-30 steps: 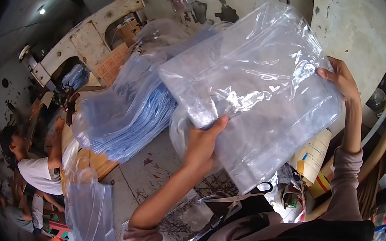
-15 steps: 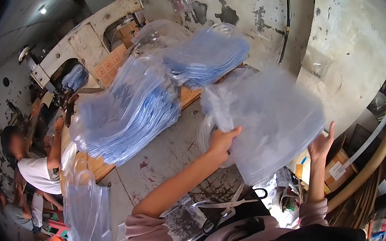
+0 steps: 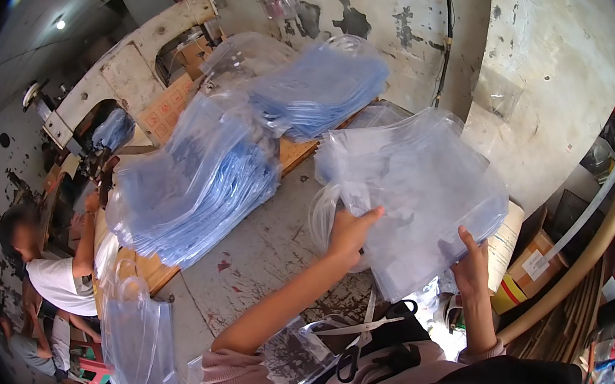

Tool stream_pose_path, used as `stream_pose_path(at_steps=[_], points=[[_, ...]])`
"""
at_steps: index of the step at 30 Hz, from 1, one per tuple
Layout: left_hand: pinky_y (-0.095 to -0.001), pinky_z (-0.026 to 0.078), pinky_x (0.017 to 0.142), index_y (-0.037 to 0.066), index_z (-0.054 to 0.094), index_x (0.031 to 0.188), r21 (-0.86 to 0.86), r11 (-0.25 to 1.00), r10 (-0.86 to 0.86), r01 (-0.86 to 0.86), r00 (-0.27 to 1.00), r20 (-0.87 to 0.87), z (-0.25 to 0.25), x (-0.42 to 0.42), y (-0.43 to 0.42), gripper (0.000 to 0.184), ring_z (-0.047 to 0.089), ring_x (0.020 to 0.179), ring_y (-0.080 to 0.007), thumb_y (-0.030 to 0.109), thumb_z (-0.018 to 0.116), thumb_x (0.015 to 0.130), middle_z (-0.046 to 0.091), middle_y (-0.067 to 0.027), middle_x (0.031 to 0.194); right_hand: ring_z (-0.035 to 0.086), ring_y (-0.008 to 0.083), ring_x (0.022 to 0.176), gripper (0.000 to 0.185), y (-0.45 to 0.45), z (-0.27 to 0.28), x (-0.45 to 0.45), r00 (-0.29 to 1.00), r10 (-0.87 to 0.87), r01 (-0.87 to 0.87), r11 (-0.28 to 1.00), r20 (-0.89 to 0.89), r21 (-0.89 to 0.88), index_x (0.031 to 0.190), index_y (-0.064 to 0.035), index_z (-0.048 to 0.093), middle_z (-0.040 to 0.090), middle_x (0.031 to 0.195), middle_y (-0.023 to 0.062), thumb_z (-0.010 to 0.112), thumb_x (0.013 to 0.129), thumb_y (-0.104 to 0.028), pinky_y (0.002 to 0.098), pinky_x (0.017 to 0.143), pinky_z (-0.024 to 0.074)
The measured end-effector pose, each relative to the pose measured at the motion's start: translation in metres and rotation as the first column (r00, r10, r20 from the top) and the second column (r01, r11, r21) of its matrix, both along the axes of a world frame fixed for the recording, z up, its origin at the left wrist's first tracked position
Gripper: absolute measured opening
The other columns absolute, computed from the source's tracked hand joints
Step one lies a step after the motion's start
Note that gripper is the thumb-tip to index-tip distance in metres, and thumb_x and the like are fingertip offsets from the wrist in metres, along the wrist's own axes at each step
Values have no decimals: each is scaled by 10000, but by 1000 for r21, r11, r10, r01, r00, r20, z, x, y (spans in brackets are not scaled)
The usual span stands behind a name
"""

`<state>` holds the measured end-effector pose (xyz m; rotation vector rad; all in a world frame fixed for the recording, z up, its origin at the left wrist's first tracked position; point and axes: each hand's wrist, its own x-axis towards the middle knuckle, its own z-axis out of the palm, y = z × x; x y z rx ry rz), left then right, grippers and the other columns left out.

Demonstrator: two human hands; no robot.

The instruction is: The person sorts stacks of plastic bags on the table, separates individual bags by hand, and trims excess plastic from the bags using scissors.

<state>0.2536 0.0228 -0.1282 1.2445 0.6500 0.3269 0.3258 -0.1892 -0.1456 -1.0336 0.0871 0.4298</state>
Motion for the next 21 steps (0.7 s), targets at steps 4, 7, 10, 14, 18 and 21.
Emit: stream_pose_path(at_steps=[4, 7, 10, 14, 18, 21], points=[[-316, 512, 708, -42, 583, 1031, 64, 997, 43, -46, 998, 52, 6, -4, -11, 329, 625, 815, -174, 123, 706, 774, 640, -109, 945, 396, 324, 1188, 756, 4, -7, 3, 999, -23, 24, 998, 37, -50, 1378, -84, 173, 336, 1322, 159, 638, 782, -68, 478, 959, 362], [-305, 499, 715, -31, 580, 1020, 76, 996, 30, -35, 997, 65, 18, -8, -20, 319, 617, 822, -165, 129, 708, 774, 637, -94, 927, 443, 274, 1126, 705, 2, -21, 5, 986, -86, 87, 996, 145, -2, 1353, -69, 239, 400, 1262, 137, 618, 762, -4, 398, 940, 384], [-287, 476, 732, -12, 572, 1018, 137, 988, 54, -74, 988, 141, 21, -11, -27, 312, 597, 830, -141, 132, 709, 777, 627, -68, 914, 455, 245, 1104, 676, 3, -12, -4, 982, -147, 128, 979, 120, 157, 1329, -51, 290, 423, 1244, 129, 605, 738, 43, 354, 931, 385], [-289, 449, 690, -14, 574, 1010, 352, 934, -7, -65, 980, 201, 27, -12, -28, 336, 571, 759, -138, 222, 684, 797, 617, -61, 861, 471, 225, 1086, 649, 11, -4, 0, 985, -169, 170, 958, -25, 232, 1320, -34, 314, 447, 1221, 108, 624, 753, 30, 333, 939, 383], [-291, 444, 682, -14, 577, 1005, 370, 924, -12, -101, 956, 292, 41, -6, -21, 338, 561, 736, -126, 230, 686, 797, 618, -51, 835, 502, 255, 1071, 595, 21, -6, 21, 975, -180, 164, 979, 129, 124, 1315, -56, 330, 466, 1202, 105, 631, 801, -71, 382, 904, 445], [-287, 447, 688, -18, 585, 1005, 314, 938, 47, -150, 949, 312, 54, -3, -15, 339, 573, 742, -132, 217, 696, 788, 628, -55, 839, 519, 238, 1045, 560, 31, 10, 29, 963, -189, 159, 974, 189, 163, 1290, -52, 361, 495, 1166, 94, 628, 798, -46, 372, 894, 453]])
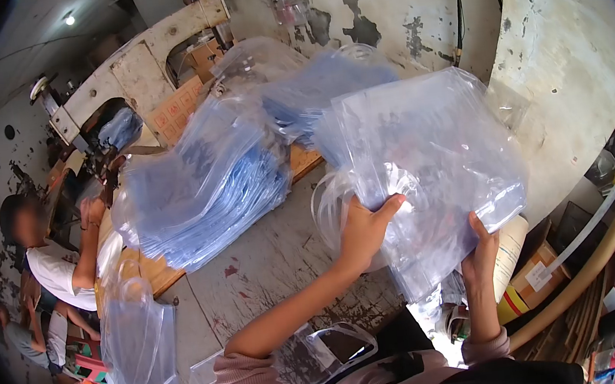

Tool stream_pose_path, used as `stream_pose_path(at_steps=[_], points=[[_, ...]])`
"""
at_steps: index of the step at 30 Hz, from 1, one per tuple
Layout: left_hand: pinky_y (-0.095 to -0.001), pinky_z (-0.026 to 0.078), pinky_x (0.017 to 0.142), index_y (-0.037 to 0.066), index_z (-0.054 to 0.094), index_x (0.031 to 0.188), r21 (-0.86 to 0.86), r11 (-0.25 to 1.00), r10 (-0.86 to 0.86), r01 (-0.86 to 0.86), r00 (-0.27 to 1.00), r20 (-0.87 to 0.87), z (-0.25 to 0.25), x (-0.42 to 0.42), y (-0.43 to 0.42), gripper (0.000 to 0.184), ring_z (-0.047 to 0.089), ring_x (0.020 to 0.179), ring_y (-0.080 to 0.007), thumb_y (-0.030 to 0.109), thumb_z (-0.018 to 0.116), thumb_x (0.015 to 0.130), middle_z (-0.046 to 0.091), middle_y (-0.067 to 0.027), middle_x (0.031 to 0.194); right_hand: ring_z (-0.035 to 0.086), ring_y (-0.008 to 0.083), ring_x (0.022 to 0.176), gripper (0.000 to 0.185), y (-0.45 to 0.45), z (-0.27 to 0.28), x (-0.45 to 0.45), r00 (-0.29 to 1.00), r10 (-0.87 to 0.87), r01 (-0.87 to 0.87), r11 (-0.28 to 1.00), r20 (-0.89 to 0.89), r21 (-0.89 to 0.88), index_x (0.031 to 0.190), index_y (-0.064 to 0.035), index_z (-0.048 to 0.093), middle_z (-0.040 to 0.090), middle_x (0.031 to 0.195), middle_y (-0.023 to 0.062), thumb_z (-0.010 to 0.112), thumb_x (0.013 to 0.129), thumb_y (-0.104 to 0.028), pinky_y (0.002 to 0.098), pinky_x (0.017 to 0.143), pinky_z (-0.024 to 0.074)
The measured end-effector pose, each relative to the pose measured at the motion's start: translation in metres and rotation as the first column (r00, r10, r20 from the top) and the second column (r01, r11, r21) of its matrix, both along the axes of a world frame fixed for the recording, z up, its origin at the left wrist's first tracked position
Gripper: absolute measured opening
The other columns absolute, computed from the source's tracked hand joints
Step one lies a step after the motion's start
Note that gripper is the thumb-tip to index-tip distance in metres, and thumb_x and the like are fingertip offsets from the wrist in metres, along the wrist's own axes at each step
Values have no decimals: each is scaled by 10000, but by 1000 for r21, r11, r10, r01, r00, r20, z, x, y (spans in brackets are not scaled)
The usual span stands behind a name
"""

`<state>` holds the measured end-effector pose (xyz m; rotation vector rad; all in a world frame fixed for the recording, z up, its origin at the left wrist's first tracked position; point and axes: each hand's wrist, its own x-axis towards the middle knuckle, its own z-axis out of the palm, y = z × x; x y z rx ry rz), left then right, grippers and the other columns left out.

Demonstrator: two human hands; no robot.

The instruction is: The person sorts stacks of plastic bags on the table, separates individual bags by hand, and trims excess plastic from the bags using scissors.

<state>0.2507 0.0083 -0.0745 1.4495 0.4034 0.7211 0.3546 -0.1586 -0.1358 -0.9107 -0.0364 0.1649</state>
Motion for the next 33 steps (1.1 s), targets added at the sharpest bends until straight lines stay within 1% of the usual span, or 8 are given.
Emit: stream_pose_path(at_steps=[7, 14, 16, 20, 24, 27, 30, 33], points=[[-323, 522, 697, -64, 549, 1074, -75, 997, 3, -6, 999, -48, 67, 28, 60, 395, 622, 852, -198, 143, 702, 774, 638, -138, 938, 514, 239, 1053, 630, 67, 79, 47, 987, 40, -53, 995, 156, 83, 1306, -73, 326, 486, 1173, 124, 591, 755, 81, 347, 897, 441], [-372, 548, 712, -87, 509, 1093, 126, 961, 235, -246, 967, 101, 144, 114, 190, 405, 623, 897, -276, 174, 659, 822, 603, -188, 1026, 544, 231, 948, 543, 205, 153, 154, 908, 129, -247, 933, 400, 261, 1207, -36, 396, 514, 1083, 106, 584, 717, 103, 358, 828, 462], [-426, 564, 703, -78, 504, 1113, -13, 982, 189, -189, 976, 112, 157, 132, 223, 349, 623, 887, -291, 139, 602, 857, 594, -188, 1044, 550, 226, 933, 542, 257, 145, 195, 914, 154, -265, 927, 376, 264, 1198, -34, 403, 520, 1071, 107, 587, 708, 107, 354, 810, 464], [-501, 567, 643, -46, 503, 1143, 57, 906, 422, -419, 905, -61, 85, 191, 330, 302, 623, 876, -323, 84, 541, 873, 582, -204, 1054, 554, 211, 882, 579, 328, 83, 221, 964, 192, -232, 947, 186, 222, 1196, -27, 379, 531, 1024, 114, 576, 673, 125, 312, 707, 474], [-393, 489, 796, -84, 566, 1089, 311, 718, 689, -622, 697, -197, -55, 216, 387, 464, 590, 1011, -311, 270, 613, 793, 568, -240, 1152, 546, 226, 873, 633, 340, 11, 209, 988, 141, -141, 990, -62, 4, 1204, -25, 294, 504, 1047, 143, 588, 657, 99, 295, 687, 481], [-407, 486, 789, -88, 593, 1024, 120, 807, 588, -578, 767, -258, -23, 179, 339, 353, 603, 973, -335, 157, 571, 770, 590, -262, 1091, 547, 231, 848, 633, 341, -5, 216, 973, 222, -223, 975, 55, 15, 1179, -39, 257, 485, 1045, 150, 624, 668, 26, 332, 669, 482], [-408, 491, 766, -81, 614, 966, -18, 813, 561, -582, 790, -247, -9, 185, 352, 310, 618, 922, -357, 107, 547, 730, 612, -270, 1017, 468, 243, 999, 639, 327, 16, 209, 944, 326, -331, 933, -57, -143, 1176, -42, 225, 422, 1110, 155, 650, 702, -96, 371, 841, 397], [-401, 485, 741, -78, 624, 928, 336, 828, 548, -449, 775, -315, -1, 200, 365, 330, 627, 868, -359, 156, 554, 707, 630, -271, 922, 524, 189, 848, 594, 335, 9, 208, 958, 287, -284, 954, 11, -93, 1149, -23, 236, 504, 958, 102, 655, 737, -112, 404, 780, 385]])
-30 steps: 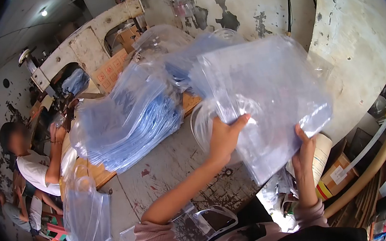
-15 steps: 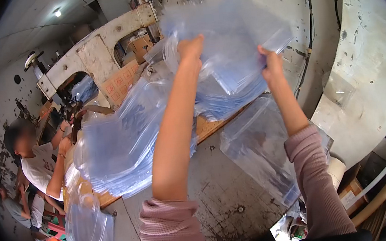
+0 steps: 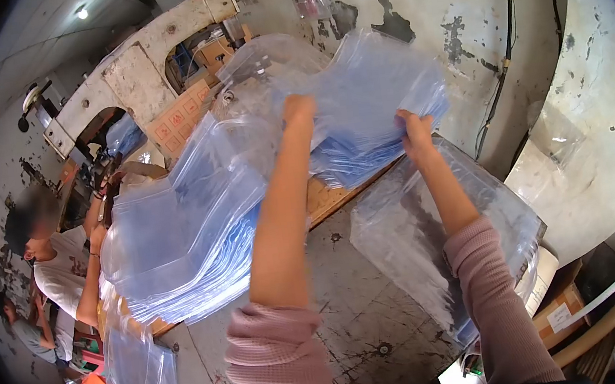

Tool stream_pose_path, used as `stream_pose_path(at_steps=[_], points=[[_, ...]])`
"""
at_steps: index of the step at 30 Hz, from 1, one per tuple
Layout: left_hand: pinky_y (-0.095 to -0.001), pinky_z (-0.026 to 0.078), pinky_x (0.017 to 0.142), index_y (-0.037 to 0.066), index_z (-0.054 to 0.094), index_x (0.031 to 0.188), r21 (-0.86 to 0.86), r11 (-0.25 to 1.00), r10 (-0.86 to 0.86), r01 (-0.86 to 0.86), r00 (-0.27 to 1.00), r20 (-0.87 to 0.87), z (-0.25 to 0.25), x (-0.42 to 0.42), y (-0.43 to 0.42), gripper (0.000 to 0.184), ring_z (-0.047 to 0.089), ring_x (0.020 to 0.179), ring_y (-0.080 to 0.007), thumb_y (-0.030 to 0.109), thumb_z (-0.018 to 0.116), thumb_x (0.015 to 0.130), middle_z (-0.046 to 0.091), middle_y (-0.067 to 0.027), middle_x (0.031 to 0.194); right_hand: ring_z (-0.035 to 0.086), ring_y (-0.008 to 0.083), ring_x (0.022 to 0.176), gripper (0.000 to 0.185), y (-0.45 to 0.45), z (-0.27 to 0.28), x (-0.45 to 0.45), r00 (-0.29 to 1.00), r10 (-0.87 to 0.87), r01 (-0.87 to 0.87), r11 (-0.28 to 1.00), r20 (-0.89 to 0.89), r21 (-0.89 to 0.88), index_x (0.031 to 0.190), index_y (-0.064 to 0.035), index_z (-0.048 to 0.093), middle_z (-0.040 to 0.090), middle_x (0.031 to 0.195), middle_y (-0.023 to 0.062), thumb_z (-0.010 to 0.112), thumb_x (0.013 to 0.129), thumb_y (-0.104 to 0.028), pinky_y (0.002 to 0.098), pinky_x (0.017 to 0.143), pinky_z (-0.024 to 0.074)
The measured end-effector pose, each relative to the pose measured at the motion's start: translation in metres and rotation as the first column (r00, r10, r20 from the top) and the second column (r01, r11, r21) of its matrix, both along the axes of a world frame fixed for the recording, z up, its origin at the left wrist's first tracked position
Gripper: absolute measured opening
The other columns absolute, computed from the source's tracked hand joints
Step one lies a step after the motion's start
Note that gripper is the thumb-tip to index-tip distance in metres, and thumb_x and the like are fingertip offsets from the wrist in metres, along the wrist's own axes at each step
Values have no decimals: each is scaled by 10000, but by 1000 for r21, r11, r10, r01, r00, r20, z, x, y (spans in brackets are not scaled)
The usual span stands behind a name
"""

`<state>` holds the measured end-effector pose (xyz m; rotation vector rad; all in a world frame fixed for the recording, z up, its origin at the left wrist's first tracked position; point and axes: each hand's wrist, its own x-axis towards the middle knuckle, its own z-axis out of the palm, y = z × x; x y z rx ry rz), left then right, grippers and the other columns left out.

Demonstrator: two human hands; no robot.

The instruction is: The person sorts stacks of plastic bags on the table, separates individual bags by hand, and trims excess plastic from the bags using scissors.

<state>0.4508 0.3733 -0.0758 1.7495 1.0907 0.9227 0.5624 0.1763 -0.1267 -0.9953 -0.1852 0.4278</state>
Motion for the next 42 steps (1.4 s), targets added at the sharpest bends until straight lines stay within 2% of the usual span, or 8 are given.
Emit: stream_pose_path(at_steps=[7, 10, 11, 17, 23, 29, 34, 42], points=[[-341, 484, 708, -5, 629, 981, 411, 789, -372, 457, 887, -272, 122, -53, -143, 279, 616, 818, -235, 184, 550, 792, 626, -144, 962, 441, 216, 1044, 693, 13, -24, 42, 986, 161, -157, 985, 44, -71, 1236, 43, 206, 448, 1118, 162, 654, 746, -156, 368, 849, 409], [-414, 419, 896, 38, 519, 1214, 291, 513, -539, 808, 567, -624, 125, -139, -253, 451, 524, 1056, -349, 353, 464, 896, 540, -219, 1153, 528, 205, 892, 355, 4, -25, 48, 961, 271, -263, 957, 57, -122, 1063, 30, 489, 521, 1058, 118, 567, 851, -244, 367, 818, 413], [-447, 457, 843, -105, 507, 1082, 727, 168, -604, 666, 652, -458, 87, -166, -269, 375, 530, 1007, -428, 191, 513, 852, 467, -334, 1131, 516, 211, 915, 397, -17, 2, 24, 968, 247, -234, 956, 52, -178, 1104, 27, 474, 515, 1050, 119, 546, 867, -284, 369, 815, 417], [-469, 313, 1040, 29, 311, 1359, -424, -92, -587, 901, -394, -708, 40, -345, -353, 622, 224, 1341, -368, 344, 535, 871, 119, -273, 1450, 476, 229, 978, 487, -68, 31, -34, 984, 162, -179, 931, -78, -318, 1198, -25, 441, 485, 1001, 101, 505, 885, -393, 372, 820, 443], [-568, 188, 1057, 174, 305, 1389, -103, 544, -605, 833, 305, -736, -23, -448, -414, 692, 264, 1329, -356, 397, 603, 805, 204, -217, 1452, 545, 200, 1006, 419, -210, 47, -107, 725, 669, -554, 709, 166, -436, 1144, -37, 529, 508, 1163, 82, 477, 921, -388, 349, 841, 454], [-639, 171, 1029, 206, 329, 1360, 62, 927, -68, 369, 330, -942, -57, -482, -477, 717, 297, 1313, -369, 361, 649, 738, 225, -243, 1439, 483, 324, 1134, 257, -329, -13, -210, 450, 271, 434, 766, 851, -474, 945, 18, 579, 517, 1138, 176, 450, 924, -203, 397, 906, 397], [-649, 128, 1023, 301, 421, 1320, 374, 795, 182, 477, 401, -898, -100, -505, -464, 577, 390, 1264, -317, 218, 595, 776, 400, -221, 1357, 445, 399, 1186, 262, -333, -43, -258, 215, 306, 565, 736, 927, -374, 849, 23, 593, 509, 1134, 178, 429, 926, -167, 443, 950, 369], [-334, 496, 816, 242, 591, 1167, 661, 560, 379, 499, 555, -740, -111, -498, -450, 300, 625, 1015, -218, 205, 554, 872, 637, -109, 1108, 603, 249, 899, 42, -284, -46, -268, 429, 304, 501, 703, 850, -504, 754, -20, 590, 635, 895, 93, 619, 783, -20, 330, 773, 429]])
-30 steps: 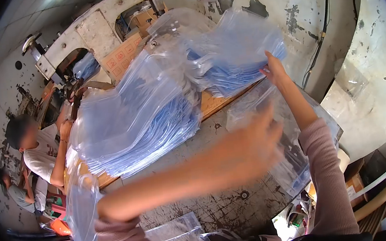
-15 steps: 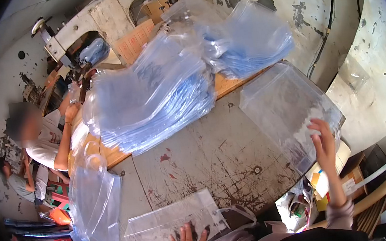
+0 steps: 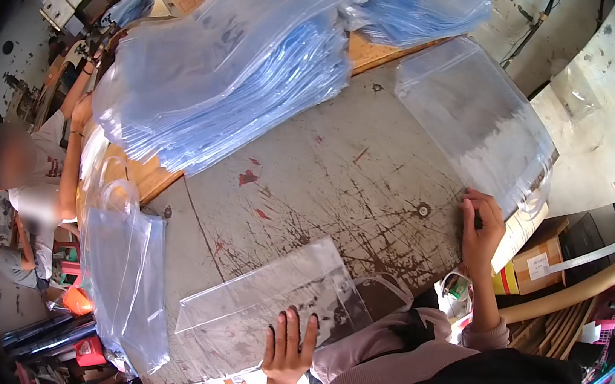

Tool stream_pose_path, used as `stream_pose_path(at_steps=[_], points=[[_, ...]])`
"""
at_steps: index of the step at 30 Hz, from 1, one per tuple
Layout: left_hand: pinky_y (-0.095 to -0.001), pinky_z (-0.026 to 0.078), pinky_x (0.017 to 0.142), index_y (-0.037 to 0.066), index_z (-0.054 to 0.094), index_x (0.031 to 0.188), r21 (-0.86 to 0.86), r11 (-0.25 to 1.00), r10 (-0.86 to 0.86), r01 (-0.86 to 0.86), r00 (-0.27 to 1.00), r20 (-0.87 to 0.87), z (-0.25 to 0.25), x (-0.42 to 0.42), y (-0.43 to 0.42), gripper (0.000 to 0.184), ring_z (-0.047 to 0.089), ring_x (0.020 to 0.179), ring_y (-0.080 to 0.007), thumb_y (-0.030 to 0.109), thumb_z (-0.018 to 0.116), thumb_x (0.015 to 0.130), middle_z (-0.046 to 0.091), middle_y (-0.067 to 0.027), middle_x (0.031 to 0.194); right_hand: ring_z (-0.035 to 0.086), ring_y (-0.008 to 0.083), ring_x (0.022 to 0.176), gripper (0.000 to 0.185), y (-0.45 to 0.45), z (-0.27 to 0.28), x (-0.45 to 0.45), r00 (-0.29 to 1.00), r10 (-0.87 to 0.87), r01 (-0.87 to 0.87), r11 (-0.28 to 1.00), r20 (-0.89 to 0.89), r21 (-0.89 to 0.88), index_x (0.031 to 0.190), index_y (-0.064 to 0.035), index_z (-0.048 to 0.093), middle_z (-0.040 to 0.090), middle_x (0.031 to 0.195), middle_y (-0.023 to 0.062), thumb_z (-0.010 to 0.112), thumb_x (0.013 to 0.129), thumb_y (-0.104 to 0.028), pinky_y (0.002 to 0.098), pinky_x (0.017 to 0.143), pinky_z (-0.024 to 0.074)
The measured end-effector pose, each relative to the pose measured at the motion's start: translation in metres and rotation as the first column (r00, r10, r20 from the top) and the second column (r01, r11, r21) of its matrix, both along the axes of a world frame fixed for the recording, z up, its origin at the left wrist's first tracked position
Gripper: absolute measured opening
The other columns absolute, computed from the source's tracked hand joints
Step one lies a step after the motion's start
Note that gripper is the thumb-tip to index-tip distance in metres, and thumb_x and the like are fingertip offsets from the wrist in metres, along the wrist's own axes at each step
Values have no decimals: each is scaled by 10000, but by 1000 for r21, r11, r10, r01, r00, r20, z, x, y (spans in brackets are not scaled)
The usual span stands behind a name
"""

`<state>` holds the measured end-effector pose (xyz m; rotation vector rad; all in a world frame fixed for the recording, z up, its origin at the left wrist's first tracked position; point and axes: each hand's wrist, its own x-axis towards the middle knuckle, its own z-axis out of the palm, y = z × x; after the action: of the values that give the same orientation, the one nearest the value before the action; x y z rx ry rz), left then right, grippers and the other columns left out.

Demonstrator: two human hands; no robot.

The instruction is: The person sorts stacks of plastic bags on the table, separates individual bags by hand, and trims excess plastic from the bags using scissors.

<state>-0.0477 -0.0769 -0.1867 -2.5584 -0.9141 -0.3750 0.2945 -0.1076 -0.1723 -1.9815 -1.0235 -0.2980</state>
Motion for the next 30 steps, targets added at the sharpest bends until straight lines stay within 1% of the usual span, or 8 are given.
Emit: stream_pose_path(at_steps=[2, 9, 14, 16, 23, 25, 29, 30], points=[[-327, 494, 816, 243, 591, 1167, 15, 1000, 4, -4, 1000, 7, -4, -1, 0, 294, 626, 1013, -208, 220, 554, 876, 642, -100, 1098, 611, 257, 879, 44, 1, 6, 0, 1000, 6, -6, 999, 17, -49, 756, -14, 587, 636, 869, 102, 612, 791, -24, 325, 759, 422], [-302, 477, 837, 254, 587, 1176, 23, 1000, 11, -10, 1000, -20, -1, 0, 0, 295, 631, 1000, -195, 263, 555, 883, 650, -86, 1085, 618, 255, 858, 34, -1, 5, -1, 1000, 4, -4, 999, -12, -35, 763, -3, 587, 636, 870, 120, 605, 790, -13, 318, 754, 423], [-304, 466, 853, 263, 589, 1172, 42, 999, 14, -14, 1000, -12, -1, 0, -1, 285, 627, 1011, -193, 240, 527, 895, 650, -82, 1088, 614, 257, 870, 41, -1, 5, -1, 1000, -4, 3, 1000, -28, -28, 759, 5, 586, 636, 876, 124, 606, 790, -13, 315, 768, 424], [-306, 457, 867, 263, 592, 1168, 12, 1000, 5, -5, 998, -65, 1, -1, -1, 285, 623, 1017, -194, 225, 511, 897, 649, -82, 1090, 613, 256, 870, 44, -2, 3, 0, 1000, 10, -11, 999, -26, -30, 755, 7, 583, 633, 877, 119, 607, 789, -8, 319, 767, 422], [-310, 468, 839, 251, 593, 1160, 5, 1000, -20, 20, 995, -96, 2, -3, 0, 279, 633, 989, -211, 230, 510, 895, 650, -92, 1080, 612, 253, 873, 44, -1, 3, 0, 998, -15, 14, 1000, -55, -18, 750, 5, 584, 629, 871, 112, 604, 789, -1, 320, 765, 421], [-311, 469, 837, 249, 590, 1164, 2, 1000, -21, 21, 995, -100, 4, -2, -1, 280, 633, 988, -211, 231, 510, 896, 650, -95, 1080, 617, 256, 897, 109, 0, 7, -2, 998, -18, 16, 999, -57, -47, 726, 25, 584, 621, 847, 119, 574, 830, -8, 326, 777, 460], [-314, 471, 838, 248, 581, 1179, -32, 999, -19, 16, 994, -105, 4, -2, -1, 289, 635, 984, -215, 228, 501, 902, 648, -96, 1085, 617, 254, 897, 112, -1, 5, -1, 997, -28, 25, 998, -69, -51, 724, 25, 585, 622, 846, 117, 574, 831, -9, 324, 781, 460], [-314, 471, 838, 248, 581, 1179, -30, 999, -16, 13, 994, -106, 4, -2, -1, 289, 635, 984, -215, 228, 501, 902, 648, -96, 1085, 616, 252, 882, 71, -2, 3, 0, 997, -25, 22, 999, -78, -34, 746, 18, 593, 629, 859, 117, 590, 811, -11, 321, 778, 442]])
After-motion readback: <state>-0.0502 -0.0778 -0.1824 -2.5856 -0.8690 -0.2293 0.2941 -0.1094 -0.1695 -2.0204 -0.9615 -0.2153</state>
